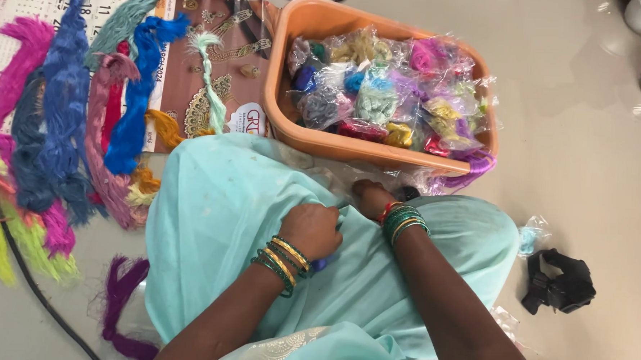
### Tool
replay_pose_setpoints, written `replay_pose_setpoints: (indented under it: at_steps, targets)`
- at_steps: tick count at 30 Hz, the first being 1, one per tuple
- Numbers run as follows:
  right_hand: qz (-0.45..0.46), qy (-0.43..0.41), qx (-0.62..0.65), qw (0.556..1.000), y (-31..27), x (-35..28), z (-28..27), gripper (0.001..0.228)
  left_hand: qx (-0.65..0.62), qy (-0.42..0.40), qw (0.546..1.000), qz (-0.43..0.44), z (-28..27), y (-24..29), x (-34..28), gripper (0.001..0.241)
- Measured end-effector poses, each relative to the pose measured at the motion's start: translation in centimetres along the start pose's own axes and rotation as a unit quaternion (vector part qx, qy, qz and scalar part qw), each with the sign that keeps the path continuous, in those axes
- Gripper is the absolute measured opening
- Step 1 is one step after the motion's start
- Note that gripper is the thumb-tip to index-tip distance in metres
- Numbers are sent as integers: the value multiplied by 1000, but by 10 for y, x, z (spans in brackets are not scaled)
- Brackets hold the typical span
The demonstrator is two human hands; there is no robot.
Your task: The person knots various colored ribbons and places them into individual plastic bags.
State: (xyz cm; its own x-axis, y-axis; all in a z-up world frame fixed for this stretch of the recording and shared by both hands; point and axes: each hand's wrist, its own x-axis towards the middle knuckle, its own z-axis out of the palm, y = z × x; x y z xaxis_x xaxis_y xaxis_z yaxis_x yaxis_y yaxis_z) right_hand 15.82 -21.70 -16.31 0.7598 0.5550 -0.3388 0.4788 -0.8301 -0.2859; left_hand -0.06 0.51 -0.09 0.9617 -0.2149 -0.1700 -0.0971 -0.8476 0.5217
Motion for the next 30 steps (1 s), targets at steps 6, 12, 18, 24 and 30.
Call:
replay_pose_setpoints:
  at_steps: [6,12,18,24,30]
  targets:
    - [35,198,477,856,-23,-37,-54,25,-34,32,999,11,-4,-3,-5,28]
    - [97,118,706,692,-59,-61,-96,33,-33,33,999,11,-2,-3,-1,27]
    - [36,182,300,936,-18,-37,-40,41,-26,32,999,16,-6,-1,-3,27]
    - [434,272,395,763,71,5,-31,41,-15,23,1000,11,-6,0,-3,28]
    - [81,-43,-97,991,84,37,14,37,-27,27,999,7,-3,-2,-4,27]
